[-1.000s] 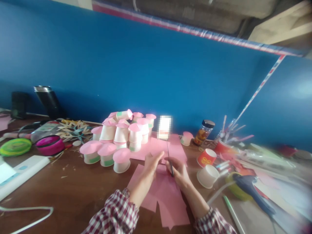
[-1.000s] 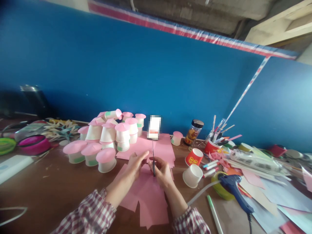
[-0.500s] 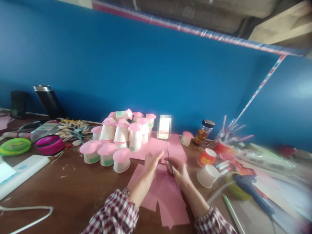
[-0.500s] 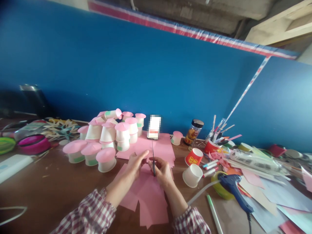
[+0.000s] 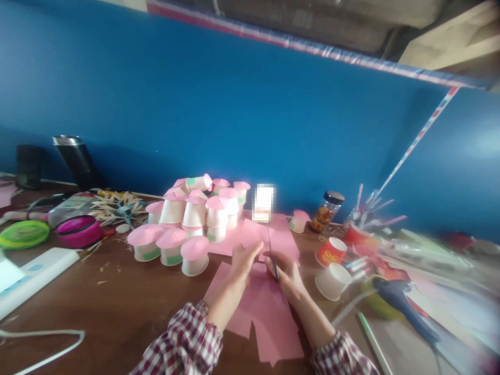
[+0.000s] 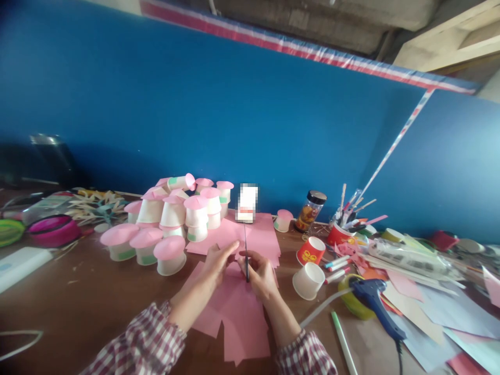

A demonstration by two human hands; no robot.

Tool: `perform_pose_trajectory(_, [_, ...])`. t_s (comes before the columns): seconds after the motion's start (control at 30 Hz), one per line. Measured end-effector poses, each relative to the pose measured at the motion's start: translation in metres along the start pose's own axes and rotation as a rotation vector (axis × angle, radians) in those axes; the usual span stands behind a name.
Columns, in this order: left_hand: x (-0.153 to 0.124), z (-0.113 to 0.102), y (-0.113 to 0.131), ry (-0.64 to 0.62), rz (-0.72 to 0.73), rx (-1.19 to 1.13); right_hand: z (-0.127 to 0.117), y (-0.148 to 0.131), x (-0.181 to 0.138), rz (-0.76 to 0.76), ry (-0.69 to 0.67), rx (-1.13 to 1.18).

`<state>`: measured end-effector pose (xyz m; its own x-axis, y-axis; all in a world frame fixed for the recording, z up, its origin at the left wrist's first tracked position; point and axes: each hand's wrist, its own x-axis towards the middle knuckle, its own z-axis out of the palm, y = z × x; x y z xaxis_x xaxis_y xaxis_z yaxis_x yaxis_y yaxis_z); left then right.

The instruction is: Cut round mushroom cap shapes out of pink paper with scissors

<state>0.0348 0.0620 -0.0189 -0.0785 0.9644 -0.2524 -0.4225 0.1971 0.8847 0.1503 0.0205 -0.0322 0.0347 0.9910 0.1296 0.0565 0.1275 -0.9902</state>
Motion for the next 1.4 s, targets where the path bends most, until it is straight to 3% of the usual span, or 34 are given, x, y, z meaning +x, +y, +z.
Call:
perform_pose_trajectory(1.0, [-0.0033,0.0029,0.0076,0.053,-0.013,-0.006,0.0011,-0.0027,0.0003,0.049,0.012,0.010])
perform_pose_trajectory(1.4, [-0.0044,0.0020,0.0047,-0.007,0.006,0.035,-0.0031,0.0043,0.0006,0.004,0.017,-0.024])
